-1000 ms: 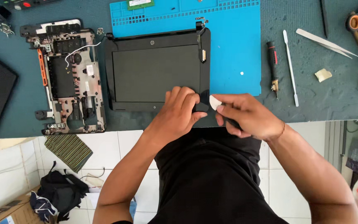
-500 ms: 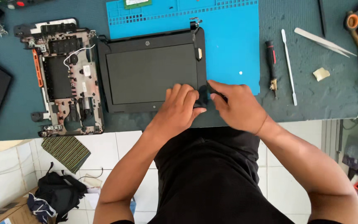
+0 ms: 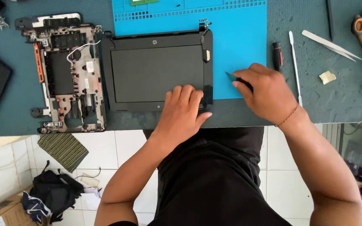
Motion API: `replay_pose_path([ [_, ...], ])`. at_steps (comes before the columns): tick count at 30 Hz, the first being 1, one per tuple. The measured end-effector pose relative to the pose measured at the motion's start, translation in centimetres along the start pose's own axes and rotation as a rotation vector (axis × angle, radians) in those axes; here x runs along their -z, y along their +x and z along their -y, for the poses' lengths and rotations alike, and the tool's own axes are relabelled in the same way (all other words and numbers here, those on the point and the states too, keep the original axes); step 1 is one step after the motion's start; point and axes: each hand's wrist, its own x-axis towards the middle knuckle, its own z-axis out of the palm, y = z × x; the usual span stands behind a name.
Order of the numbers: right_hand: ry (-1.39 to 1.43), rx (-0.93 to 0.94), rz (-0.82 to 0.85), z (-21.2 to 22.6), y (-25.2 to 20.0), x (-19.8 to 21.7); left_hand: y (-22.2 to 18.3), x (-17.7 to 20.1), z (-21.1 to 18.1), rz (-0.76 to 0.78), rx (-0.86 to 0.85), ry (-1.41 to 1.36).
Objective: The person uses a prying tool to carefully separate the screen bezel from the laptop display assembly. They work along the edges to release clips and then lift the bezel away, exposing the screen and internal cables.
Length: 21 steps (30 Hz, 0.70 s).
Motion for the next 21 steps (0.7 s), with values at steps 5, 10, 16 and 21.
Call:
replay_pose_path([
  [5,-0.212,0.121,0.01,-0.2,0.6,1.4,-0.6,0.4,0.6,0.08,0.032,0.1],
  [10,-0.528,0.208,-0.094,2.3,1.2,2.3,-0.7,1.2,1.1,0.108,0.023,0.161],
  [16,-0.048,0.441,0.025,7.0,1.9,-1.6,-1.7,5.1,2.9,0.213,0.175,0.159],
  [21,-0.248,0.592,-0.044,5.6,1.6,-5.4,-3.9,3.3,5.2,0.098,0.038,0.124],
])
